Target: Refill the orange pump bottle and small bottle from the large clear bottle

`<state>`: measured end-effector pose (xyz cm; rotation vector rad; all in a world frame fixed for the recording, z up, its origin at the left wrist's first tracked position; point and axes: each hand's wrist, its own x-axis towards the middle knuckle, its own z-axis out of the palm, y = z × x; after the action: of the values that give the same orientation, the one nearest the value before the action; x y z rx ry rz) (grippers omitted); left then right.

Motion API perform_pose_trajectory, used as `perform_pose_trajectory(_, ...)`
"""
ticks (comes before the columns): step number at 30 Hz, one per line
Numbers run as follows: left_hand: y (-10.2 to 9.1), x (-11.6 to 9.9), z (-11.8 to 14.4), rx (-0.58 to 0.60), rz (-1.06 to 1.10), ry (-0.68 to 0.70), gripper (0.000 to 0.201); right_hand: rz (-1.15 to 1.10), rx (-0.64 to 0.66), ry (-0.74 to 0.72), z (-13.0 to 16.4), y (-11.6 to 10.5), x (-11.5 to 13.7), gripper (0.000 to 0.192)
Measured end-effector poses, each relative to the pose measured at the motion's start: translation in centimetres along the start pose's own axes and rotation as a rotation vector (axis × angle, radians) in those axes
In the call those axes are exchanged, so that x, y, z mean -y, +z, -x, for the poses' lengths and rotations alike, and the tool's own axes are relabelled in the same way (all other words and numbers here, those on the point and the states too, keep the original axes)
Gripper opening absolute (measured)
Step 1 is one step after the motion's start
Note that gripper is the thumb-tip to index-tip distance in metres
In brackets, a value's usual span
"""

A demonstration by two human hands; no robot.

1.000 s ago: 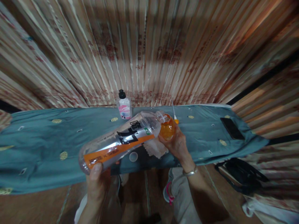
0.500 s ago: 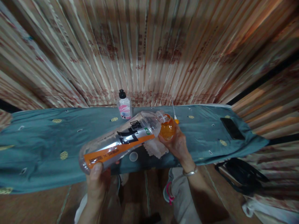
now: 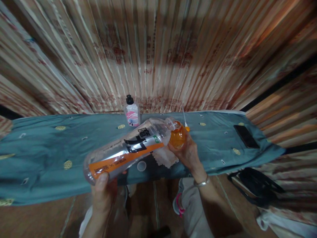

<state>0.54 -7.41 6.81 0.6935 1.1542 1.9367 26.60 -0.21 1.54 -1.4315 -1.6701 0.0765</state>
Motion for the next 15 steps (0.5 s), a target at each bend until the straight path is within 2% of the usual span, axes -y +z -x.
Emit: perform_pose_trajectory(15, 0.03, -0.01, -0.02, -0.002, -0.012, 0.002, 0.062, 0.025, -0.015, 0.013, -0.06, -0.1, 0.35, 0.082)
